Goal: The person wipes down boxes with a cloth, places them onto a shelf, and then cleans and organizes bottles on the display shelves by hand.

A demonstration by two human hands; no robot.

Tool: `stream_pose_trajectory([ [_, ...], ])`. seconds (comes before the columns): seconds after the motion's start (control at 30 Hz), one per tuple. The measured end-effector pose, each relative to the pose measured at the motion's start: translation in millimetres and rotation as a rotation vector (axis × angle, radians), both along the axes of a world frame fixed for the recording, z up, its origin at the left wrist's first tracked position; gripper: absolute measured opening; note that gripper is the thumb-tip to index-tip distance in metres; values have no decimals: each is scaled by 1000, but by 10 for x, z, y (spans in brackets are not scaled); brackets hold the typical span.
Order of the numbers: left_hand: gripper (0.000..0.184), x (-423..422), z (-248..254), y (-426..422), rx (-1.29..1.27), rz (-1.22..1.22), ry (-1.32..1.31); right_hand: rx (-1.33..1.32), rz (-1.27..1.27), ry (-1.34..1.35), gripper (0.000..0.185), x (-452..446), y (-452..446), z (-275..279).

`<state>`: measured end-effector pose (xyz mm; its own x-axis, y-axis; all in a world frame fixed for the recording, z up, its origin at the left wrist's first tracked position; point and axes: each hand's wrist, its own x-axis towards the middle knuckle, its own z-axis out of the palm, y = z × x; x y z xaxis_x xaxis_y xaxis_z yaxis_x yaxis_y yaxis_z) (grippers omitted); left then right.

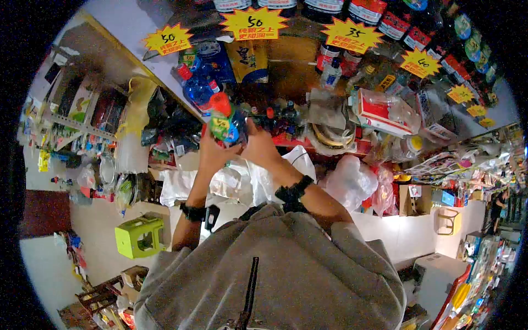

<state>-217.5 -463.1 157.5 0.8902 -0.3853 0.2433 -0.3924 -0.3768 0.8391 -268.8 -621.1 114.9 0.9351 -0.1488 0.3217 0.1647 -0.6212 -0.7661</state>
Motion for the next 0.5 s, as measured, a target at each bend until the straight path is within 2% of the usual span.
stream_pose_trajectory([
  [0.1, 78, 338, -309, -187, -163, -47, -4, -130, -39, 122, 90, 316, -181, -195],
  [0.17, 77, 558, -344, -331, -253, -73, -69, -137, 10, -188, 91, 555, -340, -143],
  [0.37, 81, 1287, -659, -621, -304, -42, -66, -127, -40, -171, 97, 1307, -567, -292],
  [0.4, 82, 1256, -501, -625, -306, -26, -151, -194, -83, -83, 101, 1455, -626, -439],
  [0.43, 90, 1370, -640, -646, -247, -6, -247, -200, -67, -50, 106, 1496, -651, -405],
  [0.5, 95, 1695, -960, -757, -192, 52, -311, -214, -36, 15, 114, 1578, -701, -339],
])
